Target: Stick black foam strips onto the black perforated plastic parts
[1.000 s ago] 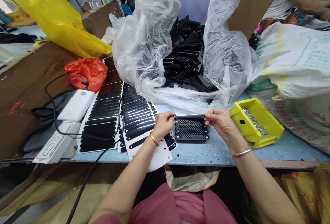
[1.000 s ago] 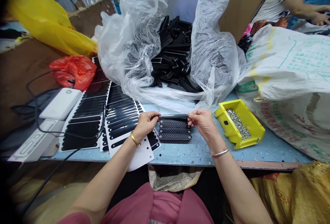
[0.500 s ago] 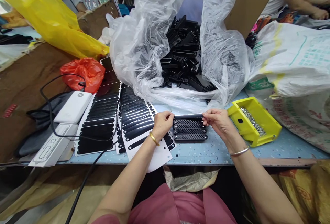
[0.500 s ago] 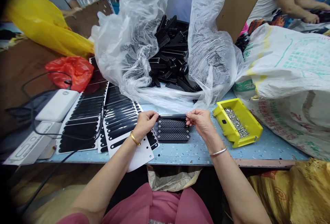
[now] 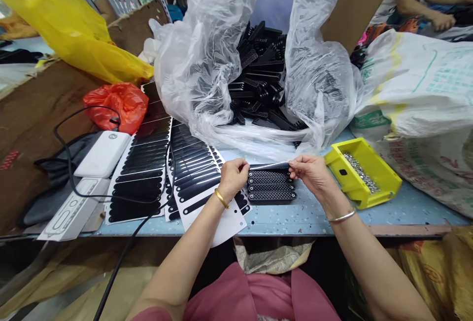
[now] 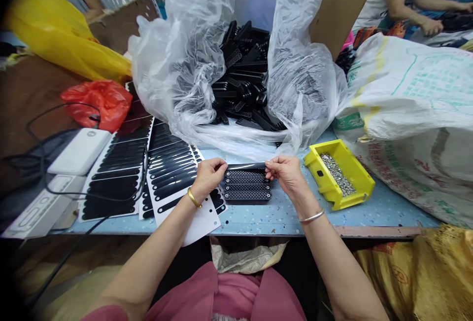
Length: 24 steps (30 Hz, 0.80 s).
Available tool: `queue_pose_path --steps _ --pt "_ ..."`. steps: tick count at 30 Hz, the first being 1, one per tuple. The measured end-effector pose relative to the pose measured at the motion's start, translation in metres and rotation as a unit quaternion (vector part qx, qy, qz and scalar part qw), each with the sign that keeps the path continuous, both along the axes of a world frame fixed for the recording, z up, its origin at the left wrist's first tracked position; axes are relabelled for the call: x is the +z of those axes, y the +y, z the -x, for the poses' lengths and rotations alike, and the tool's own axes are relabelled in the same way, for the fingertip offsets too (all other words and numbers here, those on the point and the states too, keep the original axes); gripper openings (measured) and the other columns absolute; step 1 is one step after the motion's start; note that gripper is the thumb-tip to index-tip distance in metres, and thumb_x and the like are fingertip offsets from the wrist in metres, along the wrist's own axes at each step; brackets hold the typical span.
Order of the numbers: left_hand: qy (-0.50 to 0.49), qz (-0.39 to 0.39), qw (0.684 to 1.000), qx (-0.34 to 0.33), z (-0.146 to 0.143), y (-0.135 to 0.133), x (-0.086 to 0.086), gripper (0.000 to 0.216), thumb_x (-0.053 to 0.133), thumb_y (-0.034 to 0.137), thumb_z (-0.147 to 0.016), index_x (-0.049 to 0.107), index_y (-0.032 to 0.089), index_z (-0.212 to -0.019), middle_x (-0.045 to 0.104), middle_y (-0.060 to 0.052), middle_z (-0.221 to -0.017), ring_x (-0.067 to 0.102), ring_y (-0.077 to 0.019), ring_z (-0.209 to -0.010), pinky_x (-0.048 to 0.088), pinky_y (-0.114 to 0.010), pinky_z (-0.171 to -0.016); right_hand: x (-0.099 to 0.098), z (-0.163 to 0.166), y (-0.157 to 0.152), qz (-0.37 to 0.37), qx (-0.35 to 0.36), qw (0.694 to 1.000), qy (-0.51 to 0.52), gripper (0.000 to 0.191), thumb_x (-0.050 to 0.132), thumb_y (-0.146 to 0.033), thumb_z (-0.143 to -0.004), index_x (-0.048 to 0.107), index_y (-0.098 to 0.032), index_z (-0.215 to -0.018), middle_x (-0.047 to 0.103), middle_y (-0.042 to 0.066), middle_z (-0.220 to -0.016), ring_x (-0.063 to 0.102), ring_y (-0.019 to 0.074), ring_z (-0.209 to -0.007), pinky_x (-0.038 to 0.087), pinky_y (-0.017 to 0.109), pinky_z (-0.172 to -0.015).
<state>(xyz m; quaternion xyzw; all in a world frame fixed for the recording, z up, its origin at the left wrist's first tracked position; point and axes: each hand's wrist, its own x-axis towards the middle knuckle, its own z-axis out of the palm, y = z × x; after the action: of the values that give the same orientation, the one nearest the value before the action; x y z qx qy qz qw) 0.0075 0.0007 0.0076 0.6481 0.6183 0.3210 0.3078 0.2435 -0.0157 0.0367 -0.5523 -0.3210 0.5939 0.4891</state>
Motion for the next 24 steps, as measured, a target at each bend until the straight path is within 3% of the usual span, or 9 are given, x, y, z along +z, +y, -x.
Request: queue_pose_path --steps 24 --pt "-0.020 -0.012 1.000 0.003 -0.0006 0.0057 -0.0031 0.017 0.057 0.023 -0.075 0.064 0.019 -0.059 0.056 0.002 -0.050 0.053 -0.0139 -0.053 0.034 -0.026 -0.055 -0.0098 0.0043 0.0045 -0.013 -0.041 0.993 -0.107 0.028 0.085 -0.027 -0.050 0.059 -0.016 -0.045 0.056 -0.001 -0.041 0.045 0.0066 -0.032 0.031 0.017 -0.031"
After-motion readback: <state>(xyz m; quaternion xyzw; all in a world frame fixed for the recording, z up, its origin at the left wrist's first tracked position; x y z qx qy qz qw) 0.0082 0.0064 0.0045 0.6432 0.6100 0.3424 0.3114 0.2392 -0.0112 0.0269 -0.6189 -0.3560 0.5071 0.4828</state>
